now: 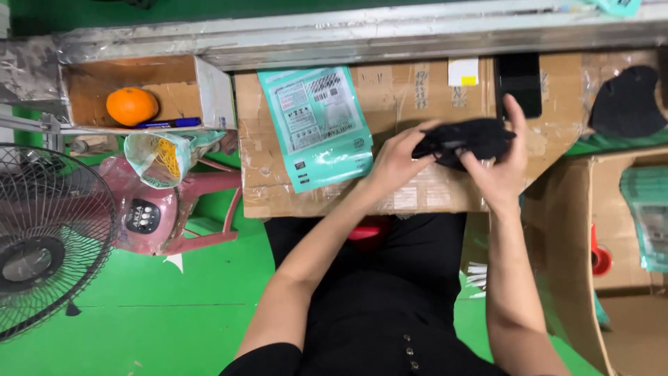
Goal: The recorder is packaging black face masks into plastic bags on a workbench near a conveyor belt.
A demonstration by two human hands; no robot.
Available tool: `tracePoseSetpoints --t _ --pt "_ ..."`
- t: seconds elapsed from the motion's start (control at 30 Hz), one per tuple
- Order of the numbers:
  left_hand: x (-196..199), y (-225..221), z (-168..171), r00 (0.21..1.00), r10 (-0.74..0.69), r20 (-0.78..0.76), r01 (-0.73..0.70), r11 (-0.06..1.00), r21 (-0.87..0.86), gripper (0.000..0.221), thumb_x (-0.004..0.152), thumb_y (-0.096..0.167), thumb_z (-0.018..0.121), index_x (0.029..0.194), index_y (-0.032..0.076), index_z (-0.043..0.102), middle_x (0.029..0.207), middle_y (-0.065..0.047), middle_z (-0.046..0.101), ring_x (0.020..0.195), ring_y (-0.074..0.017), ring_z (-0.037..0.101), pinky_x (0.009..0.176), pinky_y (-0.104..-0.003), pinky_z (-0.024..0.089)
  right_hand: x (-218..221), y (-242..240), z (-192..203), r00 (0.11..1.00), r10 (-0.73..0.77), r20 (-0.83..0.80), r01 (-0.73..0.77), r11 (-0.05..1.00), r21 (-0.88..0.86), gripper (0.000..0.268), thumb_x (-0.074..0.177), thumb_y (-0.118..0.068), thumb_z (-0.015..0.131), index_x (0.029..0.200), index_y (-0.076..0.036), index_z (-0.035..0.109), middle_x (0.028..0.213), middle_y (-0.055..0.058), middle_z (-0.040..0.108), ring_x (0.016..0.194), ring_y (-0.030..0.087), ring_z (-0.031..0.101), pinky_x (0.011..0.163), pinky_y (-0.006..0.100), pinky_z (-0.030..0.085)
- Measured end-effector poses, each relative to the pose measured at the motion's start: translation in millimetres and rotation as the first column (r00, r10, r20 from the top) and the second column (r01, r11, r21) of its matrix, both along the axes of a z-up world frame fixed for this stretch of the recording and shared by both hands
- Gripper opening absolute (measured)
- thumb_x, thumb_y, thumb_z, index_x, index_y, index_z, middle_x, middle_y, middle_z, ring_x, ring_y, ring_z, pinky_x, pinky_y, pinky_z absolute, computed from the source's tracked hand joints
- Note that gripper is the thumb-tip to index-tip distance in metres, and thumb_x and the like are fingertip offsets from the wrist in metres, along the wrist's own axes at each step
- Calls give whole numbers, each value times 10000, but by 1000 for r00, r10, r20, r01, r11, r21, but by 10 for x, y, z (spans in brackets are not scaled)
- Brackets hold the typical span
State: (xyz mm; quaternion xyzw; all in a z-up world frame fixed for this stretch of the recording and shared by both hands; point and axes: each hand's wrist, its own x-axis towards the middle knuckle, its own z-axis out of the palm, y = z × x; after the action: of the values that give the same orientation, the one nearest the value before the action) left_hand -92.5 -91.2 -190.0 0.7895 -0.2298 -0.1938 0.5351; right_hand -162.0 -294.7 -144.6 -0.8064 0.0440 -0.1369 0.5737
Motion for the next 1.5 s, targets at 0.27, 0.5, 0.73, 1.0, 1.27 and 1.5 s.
tracePoseSetpoints --t 0.27,0.5,0.73,1.0,1.27,1.5 --pt "32 79 449 971 40 238 4 984 -178 1211 739 197 913 1639 142 104 1552 -179 430 1463 -361 430 1250 -490 346 122 74 90 974 210 86 -197 970 -141 1265 745 -106 942 1676 -38 89 1593 175 404 1405 233 511 1201 391 456" --pt "-66 38 258 981 65 181 -14 963 -268 1285 678 205 914 1648 121 76 1527 -176 495 1466 -370 435 1269 -497 317 4 237 -104 993 114 41 -117 990 78 1290 778 -78 936 1712 -82 46 1437 151 510 1377 234 563 1208 403 511" --pt "-96 -7 87 979 150 137 -124 976 -178 1166 659 250 939 1596 143 254 1457 -186 545 1360 -372 541 1179 -476 413 -21 194 -206 985 165 53 -173 963 205 1306 766 -103 936 1707 -73 32 1315 115 620 1234 222 631 1135 383 553" --pt "-166 94 496 956 252 149 -209 944 -254 1048 838 147 842 1627 56 159 1571 -299 403 1428 -438 441 1164 -465 423 -131 -61 -925 992 -127 -26 129 977 170 341 1160 -53 526 1487 46 527 1246 77 611 1107 136 548 1004 280 462" --pt "-26 1391 626 700 151 698 -365 916 169 170 893 51 680 1060 23 695 1068 -102 666 1028 -297 639 847 -431 564 46 291 -338 977 -125 170 167 951 -259 366 1103 5 517 1447 91 429 1336 157 560 1219 228 558 1058 367 455" --pt "193 1453 328 772 64 632 -341 881 327 159 816 43 690 963 48 629 1006 -97 615 1011 -323 635 772 -435 549 343 619 -541 995 2 -103 18 981 192 282 1075 -52 668 1348 12 636 947 -29 562 847 42 513 750 187 445"
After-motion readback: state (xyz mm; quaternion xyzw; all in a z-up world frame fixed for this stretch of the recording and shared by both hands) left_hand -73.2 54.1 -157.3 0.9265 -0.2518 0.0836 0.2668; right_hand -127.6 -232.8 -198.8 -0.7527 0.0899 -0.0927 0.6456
